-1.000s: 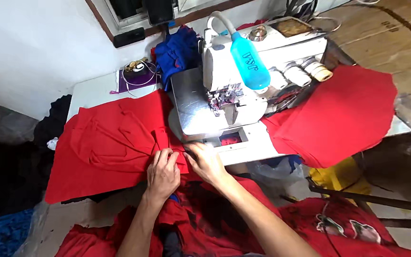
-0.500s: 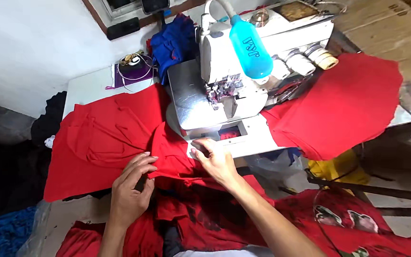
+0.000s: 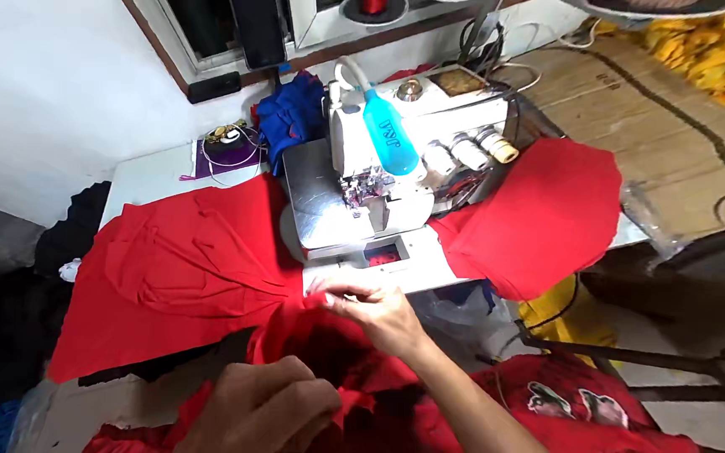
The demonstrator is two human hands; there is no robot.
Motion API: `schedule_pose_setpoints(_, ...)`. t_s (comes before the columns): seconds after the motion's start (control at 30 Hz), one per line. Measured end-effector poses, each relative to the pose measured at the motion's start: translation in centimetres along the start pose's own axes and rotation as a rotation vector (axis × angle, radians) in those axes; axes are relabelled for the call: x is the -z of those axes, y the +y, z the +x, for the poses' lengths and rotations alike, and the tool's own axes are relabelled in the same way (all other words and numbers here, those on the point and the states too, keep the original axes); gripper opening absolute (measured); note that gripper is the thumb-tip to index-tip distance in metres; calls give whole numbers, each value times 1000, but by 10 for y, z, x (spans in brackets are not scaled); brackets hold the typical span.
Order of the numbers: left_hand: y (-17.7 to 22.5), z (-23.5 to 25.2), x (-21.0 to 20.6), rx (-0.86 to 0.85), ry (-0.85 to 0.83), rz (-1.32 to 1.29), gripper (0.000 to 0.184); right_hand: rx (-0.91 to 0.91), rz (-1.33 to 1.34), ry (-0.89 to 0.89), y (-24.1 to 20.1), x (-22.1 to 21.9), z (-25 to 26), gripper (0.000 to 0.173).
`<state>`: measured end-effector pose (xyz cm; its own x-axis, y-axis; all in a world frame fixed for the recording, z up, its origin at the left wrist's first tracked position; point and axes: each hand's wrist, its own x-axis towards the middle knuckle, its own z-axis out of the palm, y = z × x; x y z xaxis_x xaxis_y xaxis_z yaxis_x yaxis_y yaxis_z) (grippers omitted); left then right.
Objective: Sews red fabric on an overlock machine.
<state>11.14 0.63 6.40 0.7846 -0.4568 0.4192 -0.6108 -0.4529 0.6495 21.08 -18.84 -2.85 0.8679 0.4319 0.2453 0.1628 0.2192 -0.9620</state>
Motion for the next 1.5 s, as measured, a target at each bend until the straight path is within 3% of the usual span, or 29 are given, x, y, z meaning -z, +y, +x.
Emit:
schedule_pose_setpoints(0.1,9,13,2,-51,38,8,14,-13,80,-31,-21,13,-3,13)
schedule_pose_setpoints(0.2,-26,13,-25,50,90,93,19,-289,-156,305,6,21,2,9)
schedule_pose_setpoints(0.27,-50,12,-50,138,143,102,19,-332,-151,393,17,18,0,11)
schedule_pose_setpoints(0.43,-22,43,-49,40,223,98,22,-283,-36,377,2,1,-7,11)
schedule_pose_setpoints(0.57,-66,46,-67,236,387,191,6,-258,11,381,8,-4,-12,18)
schedule_pose_setpoints(0.67,-72,40,-73,269,405,193,6,-286,13,385,14,-2,-17,13)
schedule_pose_setpoints(0.77,-55,33,-62,206,332,144,9,-238,-35,261,0,5,-19,12)
schedule_pose_setpoints(0.9,-2,23,-25,-19,201,22,16,8,3,-140,-33,26,-22,12)
schedule_pose_setpoints(0.97,-8,20,-28,10,199,26,15,-171,-35,157,-14,25,-14,10)
schedule_pose_setpoints(1.03,-40,21,-50,129,231,82,14,-332,-102,443,8,17,-2,12)
schedule_pose_setpoints(1.17,-38,30,-70,166,291,1,13,-296,19,460,7,-7,-13,13)
schedule_pose_setpoints(1.33,-69,39,-79,313,497,153,7,-261,83,415,9,-7,-18,12)
schedule_pose_setpoints(1.5,-69,38,-78,336,485,221,7,-260,98,385,14,-6,-24,13)
